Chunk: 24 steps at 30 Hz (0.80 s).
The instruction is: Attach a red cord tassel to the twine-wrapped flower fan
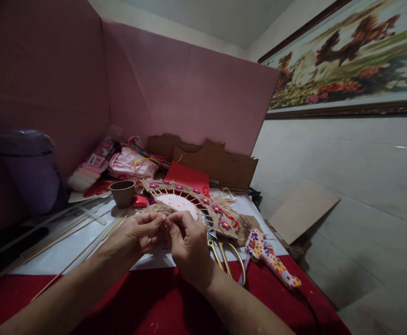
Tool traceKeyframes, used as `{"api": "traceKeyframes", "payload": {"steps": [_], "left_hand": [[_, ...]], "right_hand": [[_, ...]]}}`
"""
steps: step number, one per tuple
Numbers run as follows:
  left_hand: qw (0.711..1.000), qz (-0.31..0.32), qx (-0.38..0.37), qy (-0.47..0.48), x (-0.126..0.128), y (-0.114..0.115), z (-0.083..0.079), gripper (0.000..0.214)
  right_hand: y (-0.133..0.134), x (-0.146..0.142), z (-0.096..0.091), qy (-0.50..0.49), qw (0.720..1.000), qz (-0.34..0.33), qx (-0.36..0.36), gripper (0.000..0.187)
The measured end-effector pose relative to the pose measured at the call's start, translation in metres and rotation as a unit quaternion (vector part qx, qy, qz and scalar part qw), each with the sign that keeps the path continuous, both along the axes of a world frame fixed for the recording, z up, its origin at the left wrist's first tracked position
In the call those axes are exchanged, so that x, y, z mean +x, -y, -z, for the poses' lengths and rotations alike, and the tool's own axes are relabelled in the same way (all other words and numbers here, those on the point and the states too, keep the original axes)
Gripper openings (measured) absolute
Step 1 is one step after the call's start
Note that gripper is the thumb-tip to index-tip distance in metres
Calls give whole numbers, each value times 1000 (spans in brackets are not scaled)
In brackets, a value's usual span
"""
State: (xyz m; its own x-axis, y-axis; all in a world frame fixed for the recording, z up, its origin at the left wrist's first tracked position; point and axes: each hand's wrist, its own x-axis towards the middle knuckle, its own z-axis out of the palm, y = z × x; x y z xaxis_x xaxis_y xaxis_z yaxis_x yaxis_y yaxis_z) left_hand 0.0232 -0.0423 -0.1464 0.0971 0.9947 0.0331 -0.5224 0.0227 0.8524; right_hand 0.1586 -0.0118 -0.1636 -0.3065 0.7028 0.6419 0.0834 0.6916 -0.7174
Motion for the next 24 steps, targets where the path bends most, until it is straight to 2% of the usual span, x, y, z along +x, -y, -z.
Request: {"api": "traceKeyframes", "payload": {"steps": [7,14,24], "left_hand": [[1000,-10,-15,-4,1,1,-2,18],[999,-22,-27,-15,0,2,-1,21],[1000,-11,-15,-12,0,3,-3,22]], "right_hand": [[0,0,1,2,1000,-1,-13,13],[1,2,0,28,999,16,19,13],[1,2,1,28,999,12,26,8]]}}
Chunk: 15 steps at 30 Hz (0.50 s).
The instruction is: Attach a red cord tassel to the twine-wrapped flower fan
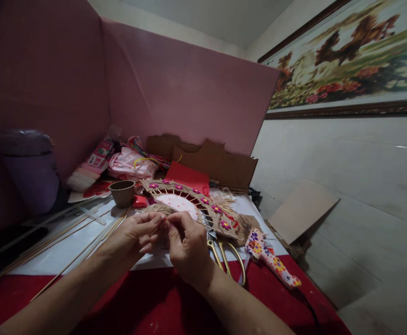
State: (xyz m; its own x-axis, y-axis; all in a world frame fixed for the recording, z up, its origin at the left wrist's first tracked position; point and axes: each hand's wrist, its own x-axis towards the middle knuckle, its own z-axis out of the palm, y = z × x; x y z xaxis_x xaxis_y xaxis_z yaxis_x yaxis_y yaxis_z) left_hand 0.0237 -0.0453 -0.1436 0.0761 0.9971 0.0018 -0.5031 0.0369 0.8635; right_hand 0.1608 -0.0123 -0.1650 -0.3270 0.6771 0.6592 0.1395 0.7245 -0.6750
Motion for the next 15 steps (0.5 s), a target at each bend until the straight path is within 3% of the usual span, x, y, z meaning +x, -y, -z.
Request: {"api": "traceKeyframes", "payload": {"steps": [15], "left_hand": [[999,-30,-15,33,-1,6,-8,11]], "right_hand": [[0,1,-1,2,999,28,37,9]]}}
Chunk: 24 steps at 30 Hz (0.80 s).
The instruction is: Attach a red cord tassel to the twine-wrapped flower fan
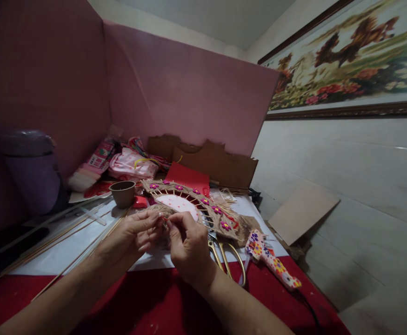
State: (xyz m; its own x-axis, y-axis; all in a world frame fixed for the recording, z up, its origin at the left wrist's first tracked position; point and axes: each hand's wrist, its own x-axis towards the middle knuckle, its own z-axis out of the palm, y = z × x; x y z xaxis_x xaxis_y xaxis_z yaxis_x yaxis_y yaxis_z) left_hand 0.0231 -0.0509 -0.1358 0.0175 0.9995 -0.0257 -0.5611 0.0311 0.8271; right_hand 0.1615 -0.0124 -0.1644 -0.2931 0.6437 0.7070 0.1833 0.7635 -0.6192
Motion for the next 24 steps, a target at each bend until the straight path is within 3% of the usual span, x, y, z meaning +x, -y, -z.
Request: {"api": "traceKeyframes", "payload": {"steps": [24], "left_hand": [[1000,5,-6,-28,3,1,-1,19]], "right_hand": [[4,-1,-2,12,1000,-9,-7,10]]}}
